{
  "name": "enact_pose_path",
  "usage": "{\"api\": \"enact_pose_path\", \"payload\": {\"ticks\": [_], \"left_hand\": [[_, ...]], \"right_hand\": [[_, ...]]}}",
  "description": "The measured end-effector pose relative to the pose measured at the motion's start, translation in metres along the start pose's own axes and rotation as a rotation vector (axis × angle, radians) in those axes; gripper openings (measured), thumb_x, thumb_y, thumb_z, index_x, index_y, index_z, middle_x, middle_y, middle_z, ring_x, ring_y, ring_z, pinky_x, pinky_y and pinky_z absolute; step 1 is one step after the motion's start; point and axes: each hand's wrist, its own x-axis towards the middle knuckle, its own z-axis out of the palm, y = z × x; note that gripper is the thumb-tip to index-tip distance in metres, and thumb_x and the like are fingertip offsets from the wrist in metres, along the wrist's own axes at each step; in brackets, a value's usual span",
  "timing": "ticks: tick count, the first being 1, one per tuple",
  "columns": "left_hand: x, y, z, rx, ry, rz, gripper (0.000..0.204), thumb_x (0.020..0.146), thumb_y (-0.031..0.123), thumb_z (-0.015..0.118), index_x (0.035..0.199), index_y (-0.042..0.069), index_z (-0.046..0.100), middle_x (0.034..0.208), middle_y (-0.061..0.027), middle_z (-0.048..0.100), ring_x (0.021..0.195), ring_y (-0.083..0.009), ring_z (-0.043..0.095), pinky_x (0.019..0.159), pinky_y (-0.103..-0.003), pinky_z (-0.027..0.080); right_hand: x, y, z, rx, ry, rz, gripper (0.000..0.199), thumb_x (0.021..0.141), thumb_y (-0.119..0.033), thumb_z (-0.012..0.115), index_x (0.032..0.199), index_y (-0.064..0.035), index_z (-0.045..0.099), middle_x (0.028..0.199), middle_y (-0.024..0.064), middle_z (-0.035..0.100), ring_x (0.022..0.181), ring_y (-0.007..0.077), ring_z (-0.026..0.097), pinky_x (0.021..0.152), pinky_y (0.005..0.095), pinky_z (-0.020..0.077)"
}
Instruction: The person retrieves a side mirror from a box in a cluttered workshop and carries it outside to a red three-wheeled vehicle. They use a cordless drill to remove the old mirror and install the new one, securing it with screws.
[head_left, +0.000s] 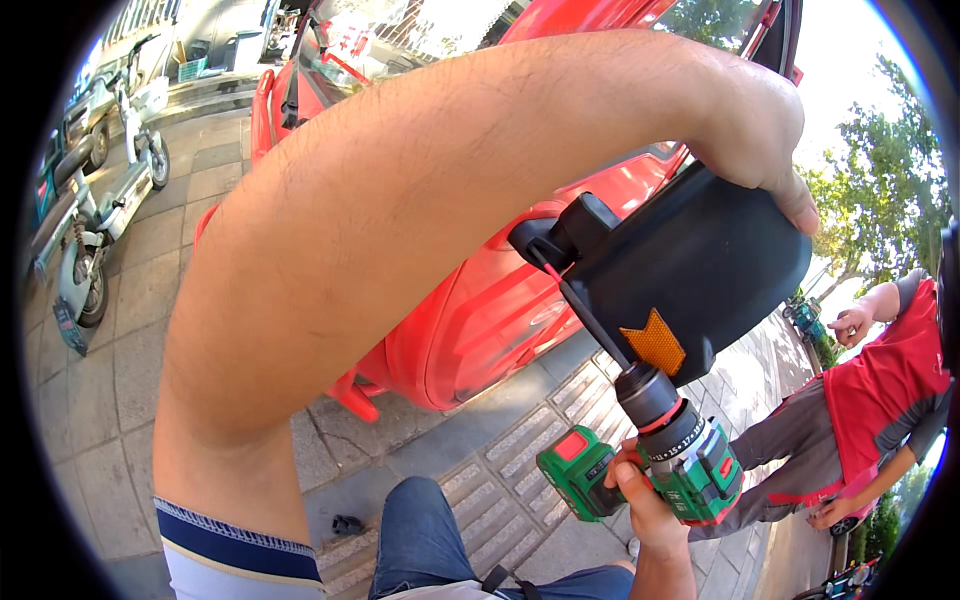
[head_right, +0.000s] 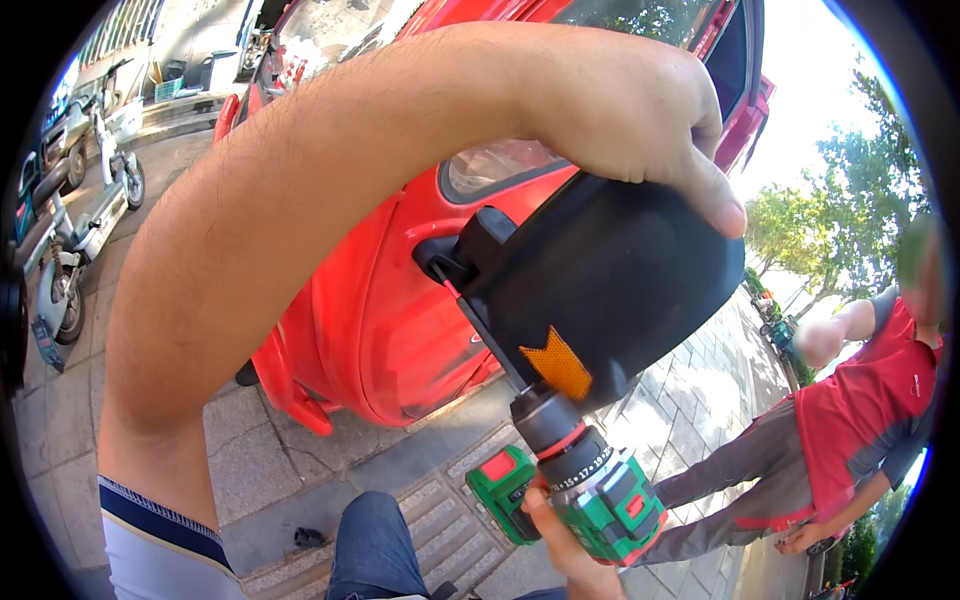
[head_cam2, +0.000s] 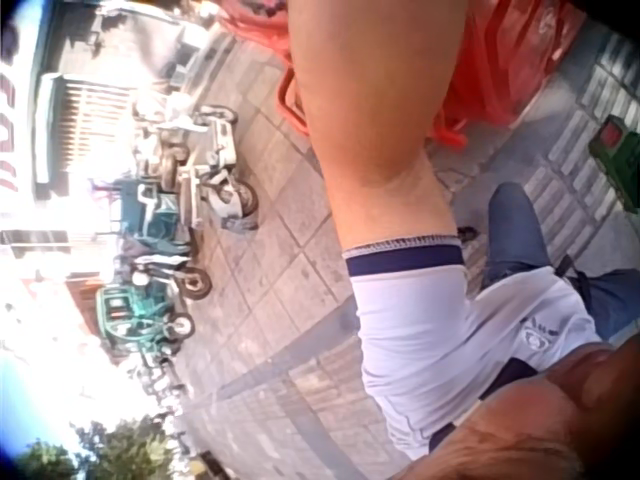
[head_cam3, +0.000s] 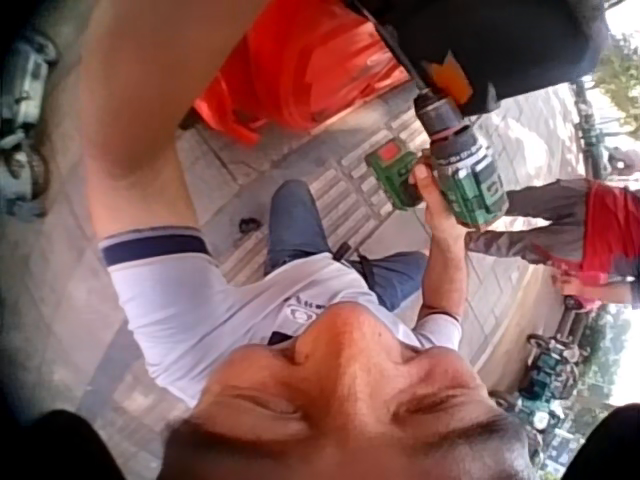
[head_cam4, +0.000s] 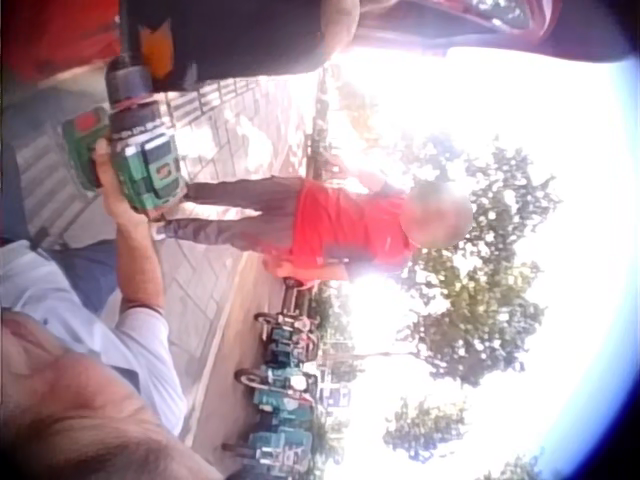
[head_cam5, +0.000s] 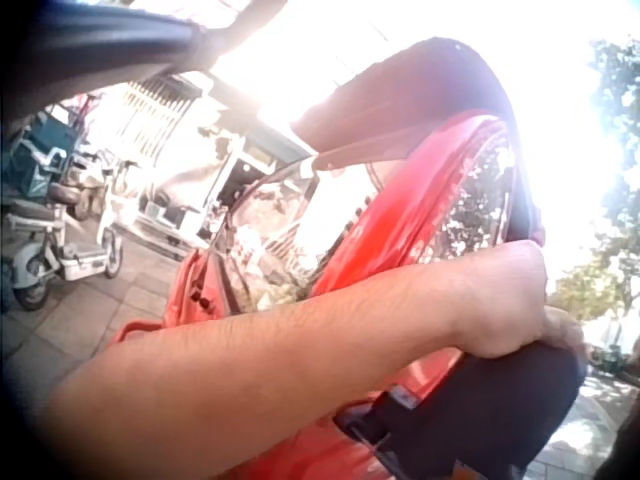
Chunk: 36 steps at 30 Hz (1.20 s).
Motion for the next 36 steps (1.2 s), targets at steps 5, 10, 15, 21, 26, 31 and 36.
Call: {"api": "enact_pose_path", "payload": {"ticks": [5, 10, 15, 21, 26, 31, 36], "left_hand": [[0.007, -0.03, -0.007, -0.133, -0.022, -0.031, 0.074, 0.082, 0.069, 0.071, 0.098, -0.003, 0.077, 0.09, -0.0183, 0.073, 0.087, -0.0268, 0.071, 0.078, -0.039, 0.054], [0.013, -0.01, 0.001, -0.116, 0.089, 0.037, 0.069, 0.086, 0.064, 0.071, 0.1, -0.003, 0.075, 0.093, -0.0166, 0.072, 0.086, -0.0244, 0.069, 0.077, -0.037, 0.052], [-0.062, -0.006, -0.023, -0.171, 0.198, -0.118, 0.039, 0.098, 0.032, 0.062, 0.115, -0.003, 0.061, 0.101, -0.0075, 0.063, 0.099, -0.0183, 0.061, 0.092, -0.033, 0.047], [-0.131, 0.009, 0.028, 0.028, 0.338, -0.166, 0.06, 0.091, 0.006, 0.053, 0.148, -0.005, 0.038, 0.147, -0.0192, 0.045, 0.139, -0.0308, 0.043, 0.119, -0.041, 0.028], [-0.152, -0.015, 0.087, 0.079, 0.305, -0.206, 0.076, 0.081, -0.009, 0.057, 0.152, -0.005, 0.032, 0.156, -0.0223, 0.038, 0.15, -0.0376, 0.03, 0.122, -0.044, 0.025], [-0.181, 0.004, 0.058, 0.533, 0.169, -0.325, 0.082, 0.075, -0.003, 0.065, 0.151, -0.004, 0.035, 0.153, -0.0238, 0.041, 0.149, -0.0435, 0.03, 0.122, -0.049, 0.025], [-0.146, 0.021, 0.056, 0.639, 0.064, -0.172, 0.09, 0.074, 0.024, 0.081, 0.149, -0.002, 0.038, 0.152, -0.0229, 0.043, 0.146, -0.0437, 0.035, 0.121, -0.05, 0.028]], "right_hand": [[0.008, 0.008, 0.006, -0.225, -0.015, -0.077, 0.019, 0.088, -0.009, 0.075, 0.104, -0.0067, 0.066, 0.081, 0.0007, 0.065, 0.07, 0.0157, 0.063, 0.062, 0.0325, 0.0473], [-0.01, -0.003, -0.022, -0.577, -0.022, -0.119, 0.028, 0.085, -0.01, 0.076, 0.111, -0.0077, 0.066, 0.095, 0.0048, 0.069, 0.087, 0.0212, 0.067, 0.072, 0.0357, 0.0516], [0.023, 0.018, 0.01, -0.288, -0.256, -0.396, 0.044, 0.086, -0.005, 0.072, 0.128, -0.0021, 0.058, 0.115, 0.0083, 0.068, 0.106, 0.0175, 0.066, 0.093, 0.0337, 0.0535], [-0.008, -0.027, -0.011, 0.297, -0.142, -0.251, 0.053, 0.08, -0.006, 0.081, 0.129, -0.0001, 0.063, 0.108, 0.0022, 0.07, 0.1, 0.0088, 0.062, 0.093, 0.032, 0.0517], [-0.037, -0.025, -0.046, 0.307, -0.128, -0.213, 0.063, 0.079, -0.003, 0.081, 0.137, 0.0012, 0.059, 0.119, 0.0033, 0.071, 0.106, 0.0058, 0.061, 0.097, 0.0289, 0.0507], [-0.016, 0.031, -0.044, 0.478, -0.265, -0.1, 0.07, 0.079, -0.005, 0.081, 0.144, -0.0004, 0.054, 0.127, 0.0044, 0.069, 0.114, 0.0073, 0.061, 0.103, 0.0308, 0.0497], [-0.029, 0.046, -0.086, 0.066, -0.16, -0.121, 0.029, 0.084, -0.005, 0.075, 0.111, -0.0006, 0.066, 0.101, 0.0062, 0.073, 0.095, 0.0111, 0.068, 0.083, 0.0297, 0.0551]]}}
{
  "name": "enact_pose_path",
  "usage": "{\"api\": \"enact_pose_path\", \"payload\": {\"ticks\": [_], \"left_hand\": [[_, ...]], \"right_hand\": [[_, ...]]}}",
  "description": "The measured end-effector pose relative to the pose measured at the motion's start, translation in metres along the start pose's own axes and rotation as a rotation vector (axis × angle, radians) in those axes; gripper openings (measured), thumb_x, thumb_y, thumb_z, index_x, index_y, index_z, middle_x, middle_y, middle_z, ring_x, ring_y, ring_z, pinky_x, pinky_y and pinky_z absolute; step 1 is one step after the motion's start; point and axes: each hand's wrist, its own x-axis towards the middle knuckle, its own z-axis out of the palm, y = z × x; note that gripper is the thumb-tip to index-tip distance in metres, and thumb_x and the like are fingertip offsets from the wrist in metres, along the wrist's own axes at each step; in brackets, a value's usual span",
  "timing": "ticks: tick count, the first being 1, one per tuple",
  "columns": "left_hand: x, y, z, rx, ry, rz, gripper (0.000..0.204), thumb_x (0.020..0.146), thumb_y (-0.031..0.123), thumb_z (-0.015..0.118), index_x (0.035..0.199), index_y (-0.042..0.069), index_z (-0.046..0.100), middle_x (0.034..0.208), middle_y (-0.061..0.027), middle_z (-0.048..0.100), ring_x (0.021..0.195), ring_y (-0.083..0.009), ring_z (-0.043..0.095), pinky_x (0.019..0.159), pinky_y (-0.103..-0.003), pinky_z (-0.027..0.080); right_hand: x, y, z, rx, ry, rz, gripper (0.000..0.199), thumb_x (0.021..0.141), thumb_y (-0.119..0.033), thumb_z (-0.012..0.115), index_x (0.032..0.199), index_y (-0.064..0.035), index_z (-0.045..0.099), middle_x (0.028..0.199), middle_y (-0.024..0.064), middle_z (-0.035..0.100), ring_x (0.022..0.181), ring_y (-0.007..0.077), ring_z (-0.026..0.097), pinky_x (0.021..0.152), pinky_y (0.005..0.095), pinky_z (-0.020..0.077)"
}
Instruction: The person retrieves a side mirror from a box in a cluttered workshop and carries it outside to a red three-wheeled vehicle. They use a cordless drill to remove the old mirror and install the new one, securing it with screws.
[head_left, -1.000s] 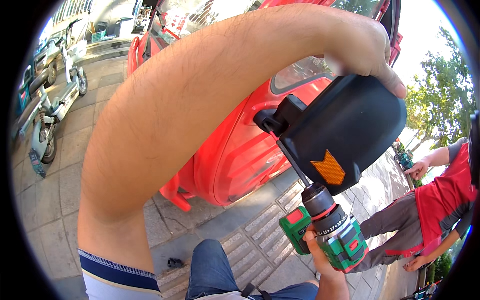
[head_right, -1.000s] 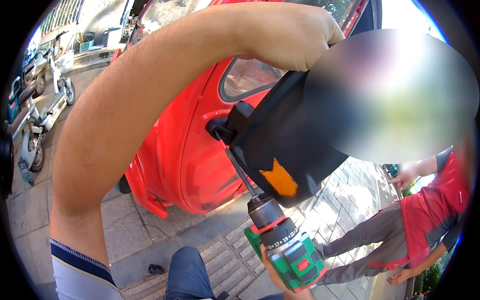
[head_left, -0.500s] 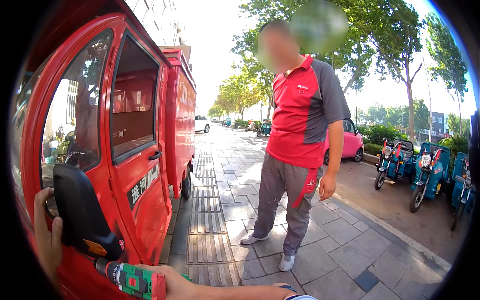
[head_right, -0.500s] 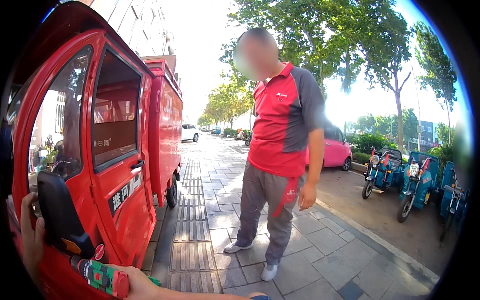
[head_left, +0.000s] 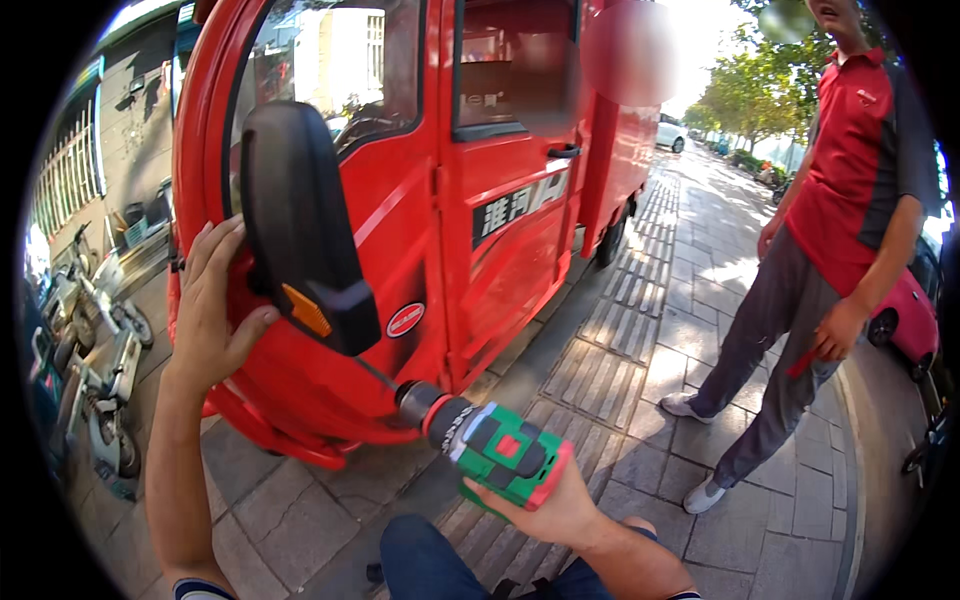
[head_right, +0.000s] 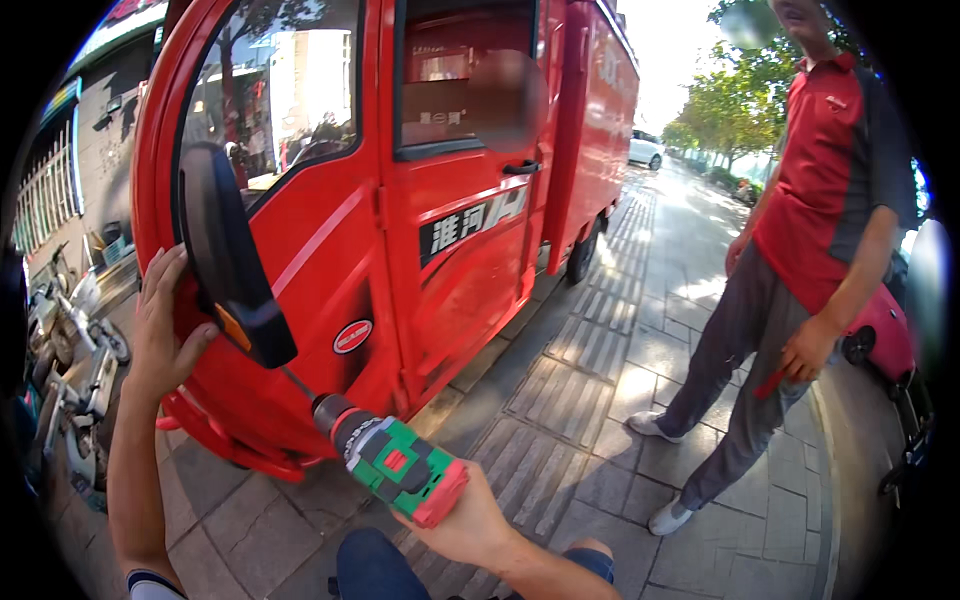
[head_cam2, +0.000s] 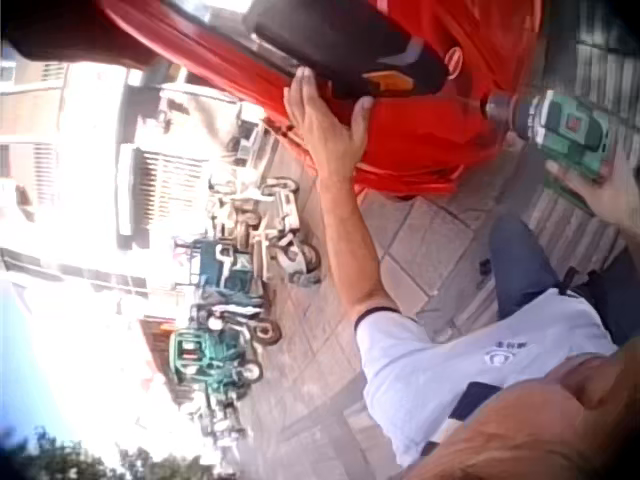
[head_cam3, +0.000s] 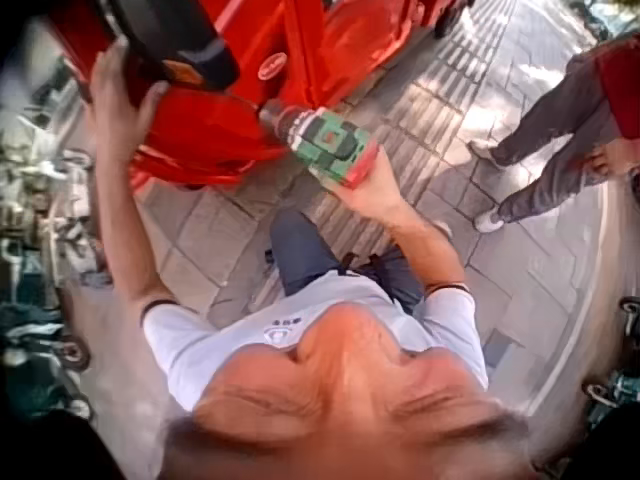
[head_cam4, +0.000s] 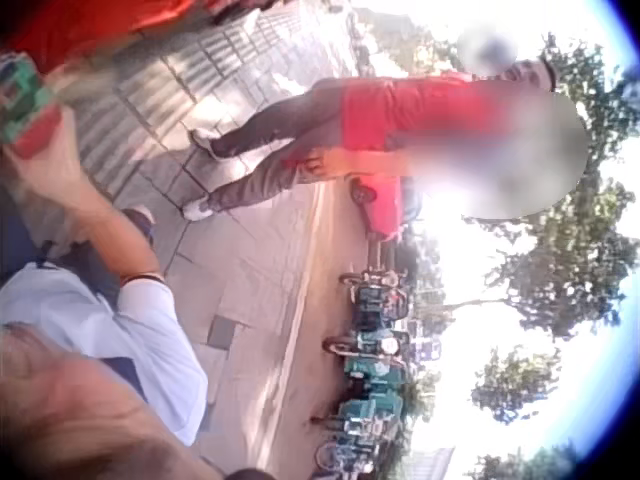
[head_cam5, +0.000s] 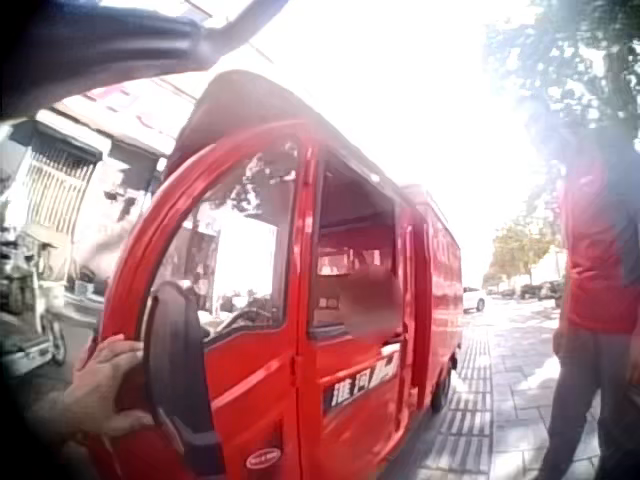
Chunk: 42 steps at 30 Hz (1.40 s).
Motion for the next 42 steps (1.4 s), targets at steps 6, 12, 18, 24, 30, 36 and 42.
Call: {"api": "enact_pose_path", "payload": {"ticks": [6, 12, 18, 24, 30, 36, 42], "left_hand": [[-0.011, -0.027, 0.023, 0.274, 0.06, 0.153, 0.084, 0.072, 0.025, 0.085, 0.142, 0.002, 0.046, 0.14, -0.0183, 0.054, 0.134, -0.0393, 0.049, 0.118, -0.054, 0.031], [-0.016, -0.031, 0.045, 0.373, 0.207, 0.158, 0.056, 0.079, 0.02, 0.075, 0.128, 0.002, 0.055, 0.124, -0.0189, 0.06, 0.123, -0.0415, 0.054, 0.113, -0.054, 0.033], [-0.019, -0.029, 0.049, 0.387, 0.16, 0.218, 0.055, 0.079, 0.02, 0.074, 0.127, 0.002, 0.055, 0.124, -0.0196, 0.06, 0.123, -0.0424, 0.053, 0.112, -0.054, 0.034], [-0.021, -0.028, 0.046, 0.417, 0.142, 0.23, 0.055, 0.078, 0.02, 0.073, 0.127, 0.001, 0.055, 0.124, -0.0203, 0.059, 0.123, -0.0433, 0.053, 0.111, -0.054, 0.034], [-0.018, -0.027, 0.05, 0.434, 0.149, 0.221, 0.054, 0.078, 0.019, 0.073, 0.126, 0.001, 0.055, 0.123, -0.021, 0.058, 0.122, -0.0443, 0.052, 0.11, -0.055, 0.034], [-0.019, -0.027, 0.049, 0.449, 0.152, 0.205, 0.053, 0.078, 0.019, 0.072, 0.125, 0.0, 0.055, 0.123, -0.0217, 0.058, 0.122, -0.0452, 0.051, 0.109, -0.055, 0.035], [-0.01, -0.029, 0.047, 0.452, 0.172, 0.158, 0.053, 0.078, 0.019, 0.071, 0.125, 0.0, 0.056, 0.123, -0.0224, 0.057, 0.122, -0.0461, 0.051, 0.108, -0.055, 0.035]], "right_hand": [[0.011, 0.036, 0.003, 0.081, -0.056, -0.154, 0.043, 0.077, -0.004, 0.081, 0.117, 0.0006, 0.066, 0.108, 0.0125, 0.073, 0.096, 0.0216, 0.072, 0.08, 0.0326, 0.0562], [0.036, 0.054, -0.005, 0.26, 0.027, -0.254, 0.057, 0.066, -0.011, 0.087, 0.117, -0.0002, 0.064, 0.097, 0.0146, 0.07, 0.087, 0.0313, 0.07, 0.076, 0.0365, 0.0552], [0.063, 0.072, 0.005, 0.293, 0.091, -0.335, 0.06, 0.065, -0.017, 0.088, 0.118, -0.0007, 0.063, 0.091, 0.0129, 0.069, 0.08, 0.0312, 0.068, 0.07, 0.0377, 0.0533], [0.085, 0.078, 0.01, 0.286, -0.012, -0.329, 0.067, 0.062, -0.018, 0.09, 0.12, 0.0019, 0.062, 0.098, 0.0152, 0.069, 0.084, 0.0313, 0.07, 0.074, 0.038, 0.0545], [0.096, 0.064, 0.003, 0.347, -0.095, -0.303, 0.067, 0.062, -0.009, 0.089, 0.121, 0.0047, 0.062, 0.104, 0.0167, 0.07, 0.089, 0.0296, 0.072, 0.079, 0.0353, 0.0557], [0.101, 0.058, 0.003, 0.292, -0.09, -0.262, 0.062, 0.066, -0.007, 0.087, 0.121, 0.0027, 0.062, 0.102, 0.0151, 0.071, 0.09, 0.0255, 0.072, 0.079, 0.0345, 0.0555], [0.097, 0.056, 0.009, 0.365, -0.059, -0.199, 0.06, 0.065, -0.015, 0.091, 0.118, -0.0034, 0.065, 0.099, 0.015, 0.072, 0.087, 0.0338, 0.071, 0.076, 0.0388, 0.056]]}}
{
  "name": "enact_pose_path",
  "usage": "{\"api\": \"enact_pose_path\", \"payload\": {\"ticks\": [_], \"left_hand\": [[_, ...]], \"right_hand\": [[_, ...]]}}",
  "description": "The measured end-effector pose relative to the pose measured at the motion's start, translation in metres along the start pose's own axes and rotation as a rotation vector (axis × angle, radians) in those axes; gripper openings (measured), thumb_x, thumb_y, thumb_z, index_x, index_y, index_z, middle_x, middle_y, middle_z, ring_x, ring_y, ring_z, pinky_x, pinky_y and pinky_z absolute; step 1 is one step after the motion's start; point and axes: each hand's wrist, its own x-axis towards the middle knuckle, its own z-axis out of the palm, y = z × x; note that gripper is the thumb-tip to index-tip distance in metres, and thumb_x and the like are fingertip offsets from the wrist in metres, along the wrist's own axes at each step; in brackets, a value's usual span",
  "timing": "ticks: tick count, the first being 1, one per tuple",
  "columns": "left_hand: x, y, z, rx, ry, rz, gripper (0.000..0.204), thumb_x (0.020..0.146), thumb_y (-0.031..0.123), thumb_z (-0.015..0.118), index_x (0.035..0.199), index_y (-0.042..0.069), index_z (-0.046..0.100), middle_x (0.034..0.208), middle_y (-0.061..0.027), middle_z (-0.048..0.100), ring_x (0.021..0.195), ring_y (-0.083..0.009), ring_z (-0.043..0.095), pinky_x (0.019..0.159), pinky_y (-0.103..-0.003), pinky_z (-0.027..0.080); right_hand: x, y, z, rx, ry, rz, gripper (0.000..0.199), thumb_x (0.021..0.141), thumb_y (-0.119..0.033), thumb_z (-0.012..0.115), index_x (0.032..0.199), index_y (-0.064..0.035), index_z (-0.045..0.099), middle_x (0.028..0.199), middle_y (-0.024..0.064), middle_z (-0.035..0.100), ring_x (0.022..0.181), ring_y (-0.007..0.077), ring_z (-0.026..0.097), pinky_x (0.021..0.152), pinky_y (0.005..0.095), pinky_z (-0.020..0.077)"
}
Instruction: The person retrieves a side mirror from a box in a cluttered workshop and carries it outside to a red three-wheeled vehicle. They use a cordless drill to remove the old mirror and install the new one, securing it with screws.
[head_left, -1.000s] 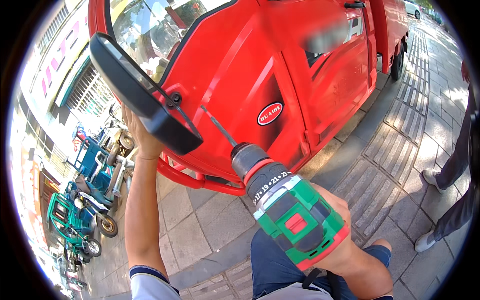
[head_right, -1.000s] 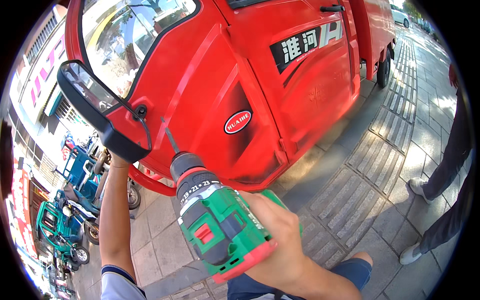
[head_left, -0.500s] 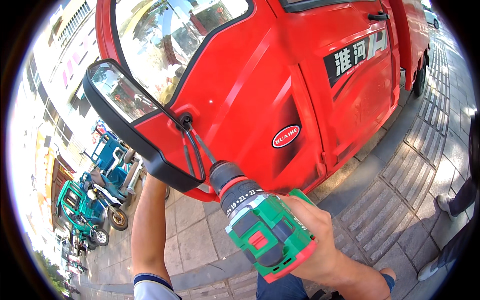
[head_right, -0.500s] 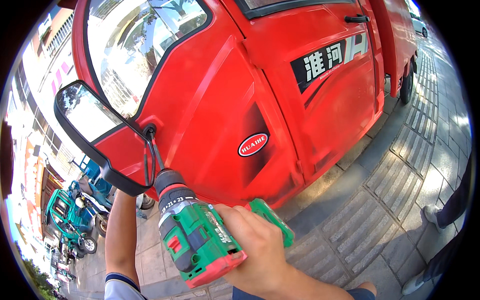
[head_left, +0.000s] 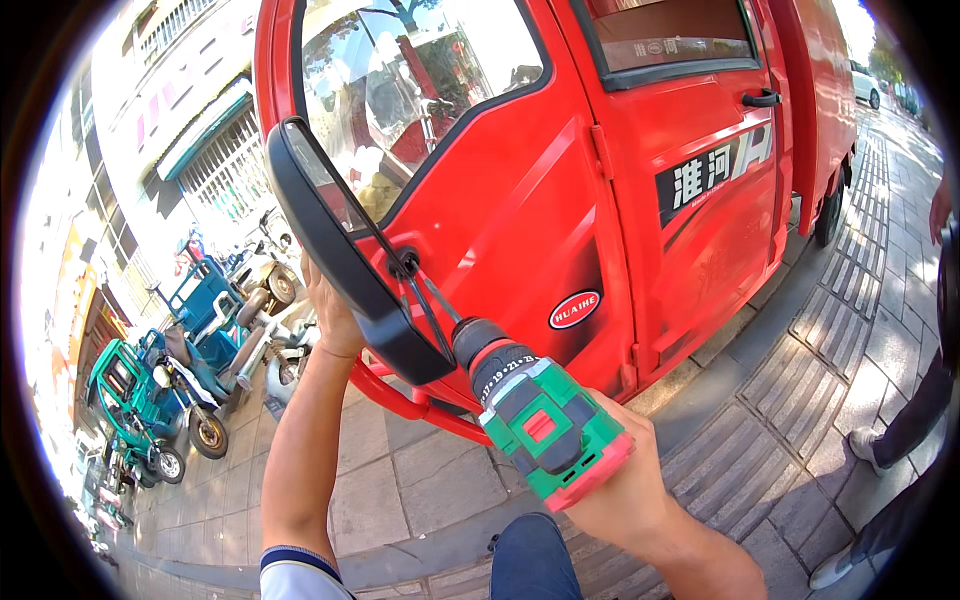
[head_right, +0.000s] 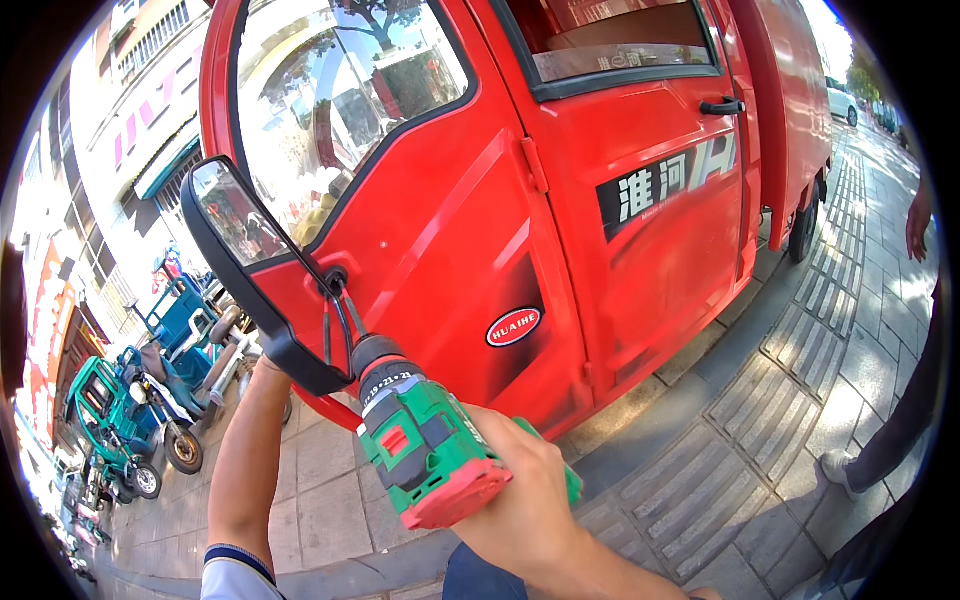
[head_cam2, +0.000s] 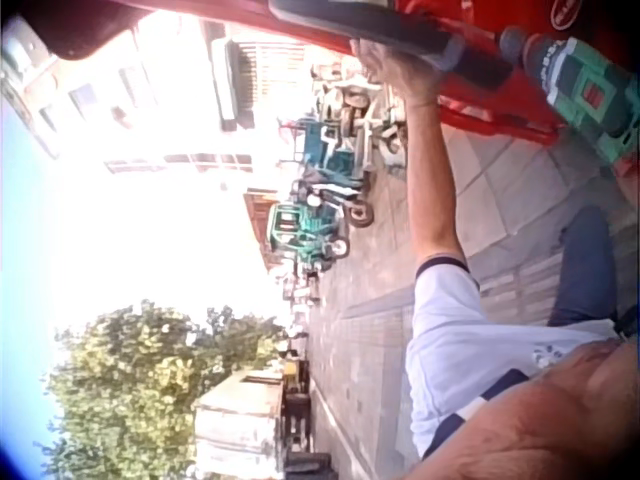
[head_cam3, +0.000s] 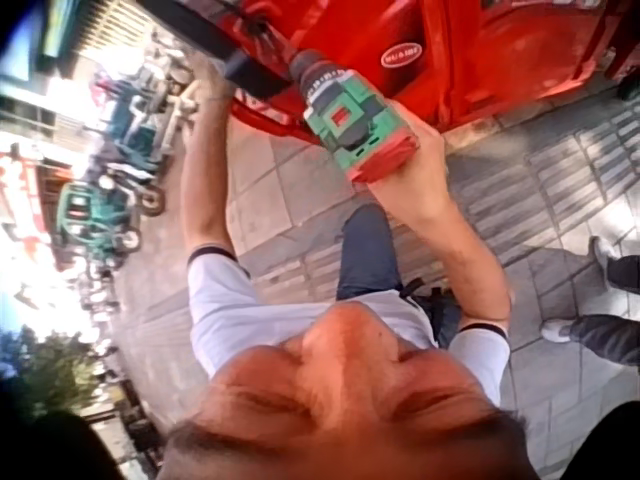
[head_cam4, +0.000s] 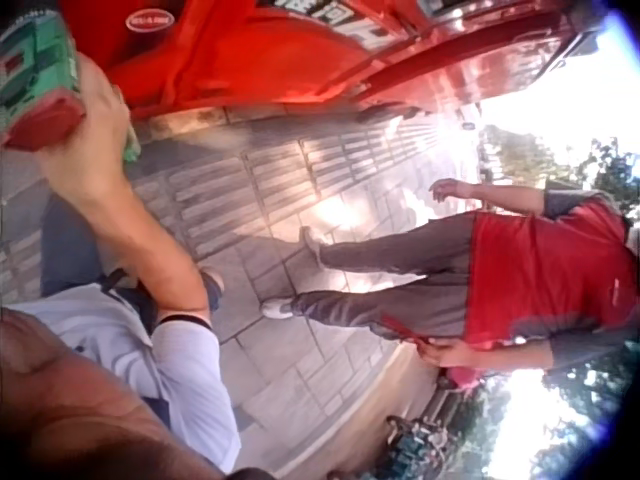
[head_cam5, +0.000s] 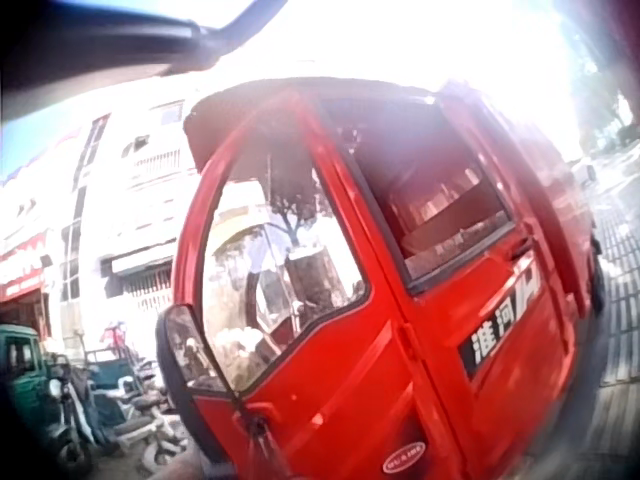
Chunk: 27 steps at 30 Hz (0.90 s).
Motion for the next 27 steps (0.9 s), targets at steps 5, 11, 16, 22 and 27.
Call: {"api": "enact_pose_path", "payload": {"ticks": [5, 11, 16, 22, 27], "left_hand": [[-0.009, -0.005, 0.006, -0.059, -0.037, -0.106, 0.049, 0.078, 0.016, 0.068, 0.122, -0.001, 0.056, 0.122, -0.0227, 0.055, 0.12, -0.0467, 0.05, 0.108, -0.054, 0.035], [-0.03, -0.017, 0.018, -0.16, -0.022, -0.258, 0.044, 0.078, 0.015, 0.068, 0.118, -0.001, 0.057, 0.122, -0.0219, 0.057, 0.118, -0.0457, 0.052, 0.105, -0.052, 0.037], [-0.014, -0.005, 0.008, -0.108, 0.031, -0.142, 0.043, 0.078, 0.016, 0.069, 0.116, 0.001, 0.058, 0.124, -0.0214, 0.057, 0.119, -0.0454, 0.052, 0.105, -0.052, 0.037], [0.008, 0.006, -0.003, -0.049, 0.068, -0.016, 0.04, 0.079, 0.018, 0.071, 0.115, 0.003, 0.059, 0.127, -0.0207, 0.058, 0.12, -0.0451, 0.053, 0.105, -0.052, 0.037], [0.003, 0.006, -0.004, -0.054, 0.033, -0.043, 0.034, 0.079, 0.017, 0.071, 0.109, 0.005, 0.063, 0.121, -0.0164, 0.063, 0.118, -0.0406, 0.056, 0.105, -0.052, 0.037]], "right_hand": [[0.004, -0.01, 0.0, -0.01, -0.003, 0.039, 0.058, 0.066, -0.015, 0.09, 0.117, -0.0033, 0.065, 0.099, 0.016, 0.072, 0.089, 0.0359, 0.072, 0.076, 0.0402, 0.0562], [0.025, -0.029, -0.018, -0.099, -0.077, 0.068, 0.047, 0.069, -0.016, 0.088, 0.107, -0.0029, 0.065, 0.089, 0.02, 0.07, 0.082, 0.0381, 0.07, 0.069, 0.0418, 0.0543], [0.029, -0.048, -0.023, -0.3, -0.138, 0.041, 0.047, 0.069, -0.008, 0.086, 0.11, 0.0004, 0.064, 0.088, 0.0126, 0.071, 0.081, 0.0234, 0.072, 0.075, 0.0316, 0.0543], [0.039, -0.055, -0.022, -0.275, -0.155, 0.007, 0.05, 0.067, -0.01, 0.087, 0.11, -0.0007, 0.065, 0.089, 0.0147, 0.071, 0.083, 0.0304, 0.073, 0.075, 0.034, 0.0548], [0.044, -0.052, -0.026, -0.45, -0.19, -0.092, 0.05, 0.066, -0.013, 0.086, 0.11, -0.0009, 0.065, 0.091, 0.0156, 0.071, 0.082, 0.033, 0.072, 0.072, 0.0375, 0.0552]]}}
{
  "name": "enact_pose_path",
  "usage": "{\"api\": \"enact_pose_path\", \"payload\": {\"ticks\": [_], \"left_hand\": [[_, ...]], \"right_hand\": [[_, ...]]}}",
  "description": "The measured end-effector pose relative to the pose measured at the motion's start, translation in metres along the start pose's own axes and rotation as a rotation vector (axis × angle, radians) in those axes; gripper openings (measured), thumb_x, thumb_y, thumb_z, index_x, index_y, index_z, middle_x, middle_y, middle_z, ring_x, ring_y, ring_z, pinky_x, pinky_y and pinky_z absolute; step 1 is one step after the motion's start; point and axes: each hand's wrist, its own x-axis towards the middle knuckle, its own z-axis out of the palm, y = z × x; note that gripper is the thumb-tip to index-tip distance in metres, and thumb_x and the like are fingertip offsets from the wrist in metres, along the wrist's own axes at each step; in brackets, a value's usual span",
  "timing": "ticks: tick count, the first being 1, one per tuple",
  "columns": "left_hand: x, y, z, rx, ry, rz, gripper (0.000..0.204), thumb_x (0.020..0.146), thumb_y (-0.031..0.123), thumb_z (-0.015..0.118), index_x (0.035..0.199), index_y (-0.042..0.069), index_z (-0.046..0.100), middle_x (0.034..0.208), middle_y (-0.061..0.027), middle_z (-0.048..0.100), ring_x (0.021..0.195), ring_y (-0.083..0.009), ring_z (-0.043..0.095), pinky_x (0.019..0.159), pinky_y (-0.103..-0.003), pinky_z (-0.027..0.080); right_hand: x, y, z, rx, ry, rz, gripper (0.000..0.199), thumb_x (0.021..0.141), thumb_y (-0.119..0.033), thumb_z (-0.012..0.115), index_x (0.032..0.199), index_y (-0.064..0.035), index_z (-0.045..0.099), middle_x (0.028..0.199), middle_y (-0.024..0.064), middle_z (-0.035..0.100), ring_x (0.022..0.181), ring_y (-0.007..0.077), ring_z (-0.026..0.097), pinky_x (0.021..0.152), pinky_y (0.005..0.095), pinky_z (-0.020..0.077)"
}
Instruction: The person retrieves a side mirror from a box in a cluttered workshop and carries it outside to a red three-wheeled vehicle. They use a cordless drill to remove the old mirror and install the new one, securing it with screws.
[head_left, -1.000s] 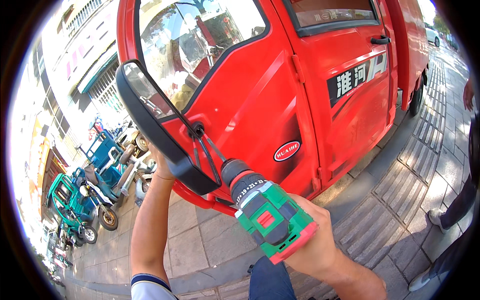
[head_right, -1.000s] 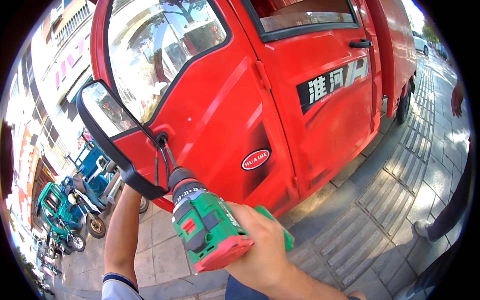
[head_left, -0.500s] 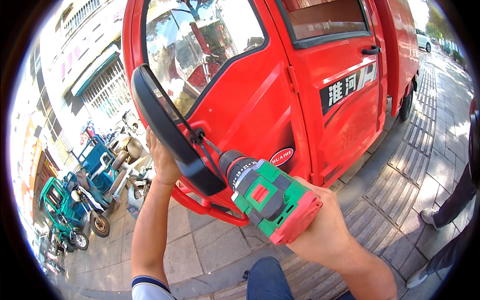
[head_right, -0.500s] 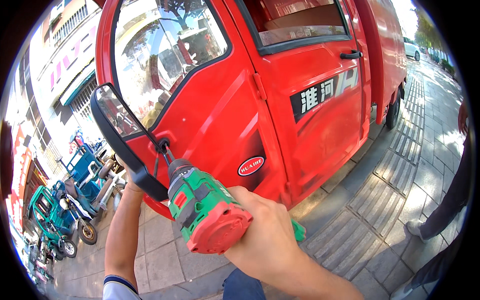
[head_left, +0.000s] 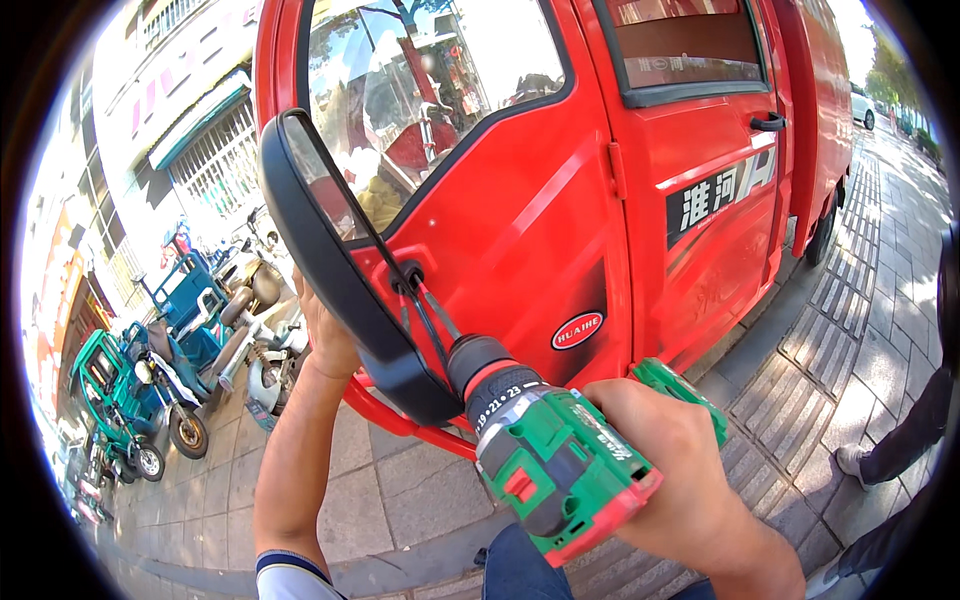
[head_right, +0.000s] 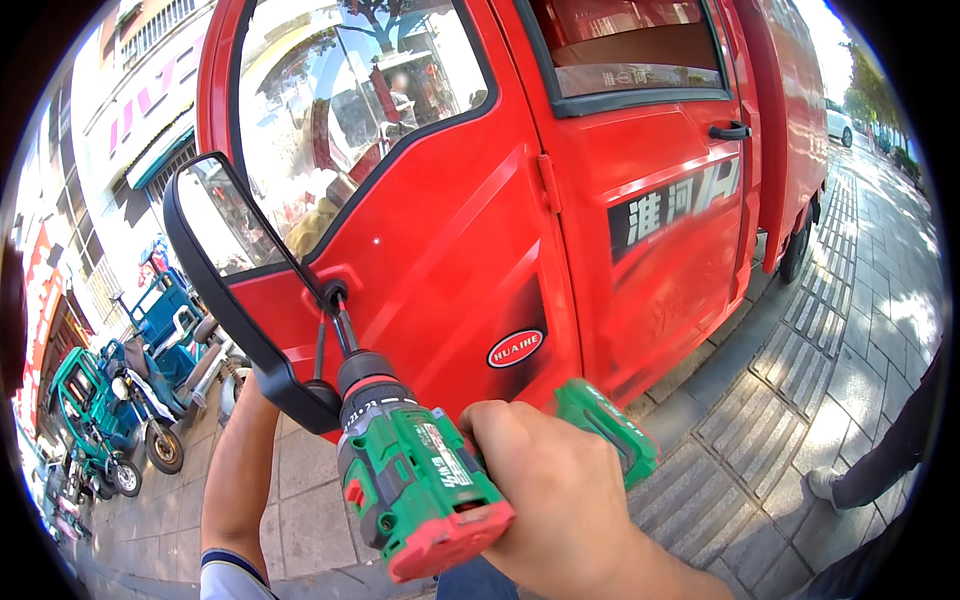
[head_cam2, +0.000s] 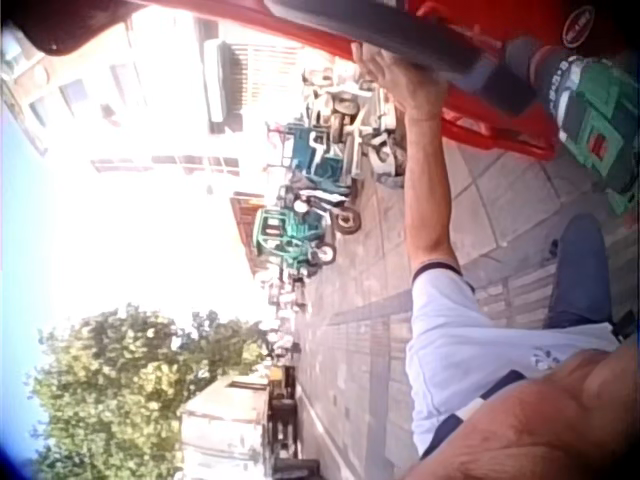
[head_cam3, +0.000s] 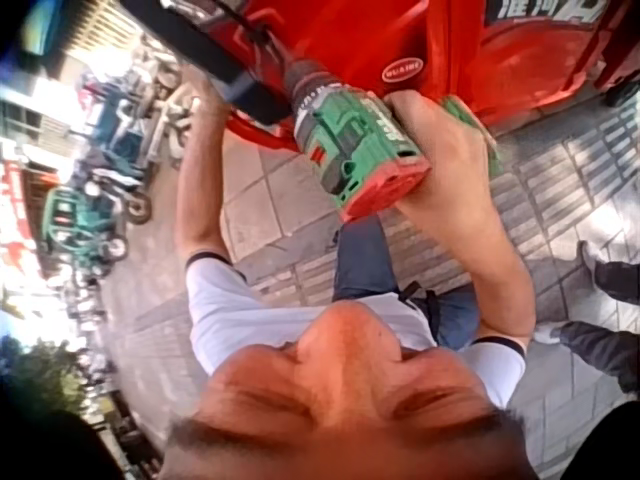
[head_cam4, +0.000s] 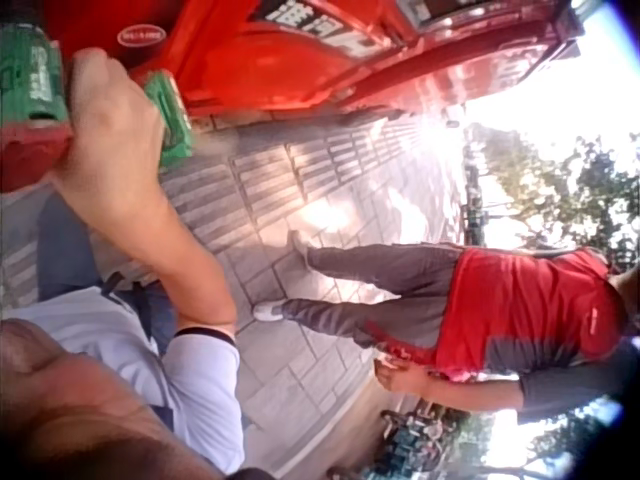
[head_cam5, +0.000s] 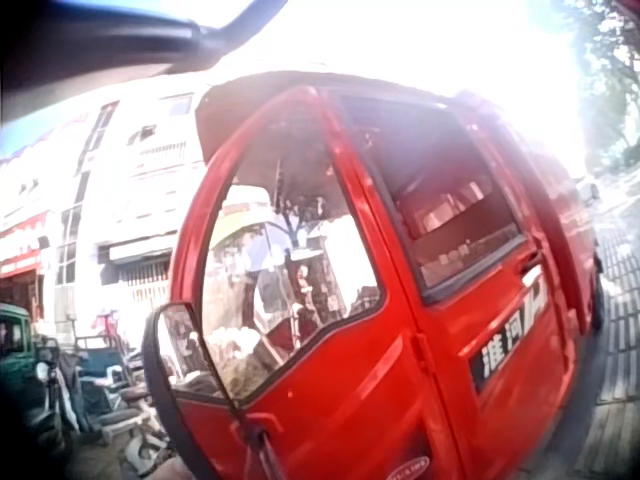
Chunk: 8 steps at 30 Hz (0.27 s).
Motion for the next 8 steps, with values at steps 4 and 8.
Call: {"api": "enact_pose_path", "payload": {"ticks": [4, 8], "left_hand": [[-0.01, -0.009, 0.006, 0.008, 0.016, 0.036, 0.033, 0.077, 0.017, 0.072, 0.108, 0.007, 0.067, 0.117, -0.0132, 0.066, 0.116, -0.0376, 0.058, 0.105, -0.052, 0.037], [-0.009, -0.019, 0.011, 0.007, 0.017, 0.04, 0.032, 0.076, 0.017, 0.072, 0.107, 0.008, 0.07, 0.114, -0.0108, 0.068, 0.115, -0.0354, 0.06, 0.106, -0.052, 0.036]], "right_hand": [[-0.001, 0.002, 0.0, -0.074, 0.027, -0.082, 0.05, 0.068, -0.014, 0.085, 0.112, 0.0003, 0.065, 0.095, 0.0167, 0.071, 0.083, 0.0346, 0.071, 0.072, 0.0389, 0.0555], [-0.002, 0.005, -0.007, -0.058, 0.032, -0.072, 0.055, 0.069, -0.015, 0.085, 0.117, 0.002, 0.064, 0.1, 0.0176, 0.072, 0.086, 0.0342, 0.072, 0.075, 0.0387, 0.0563]]}}
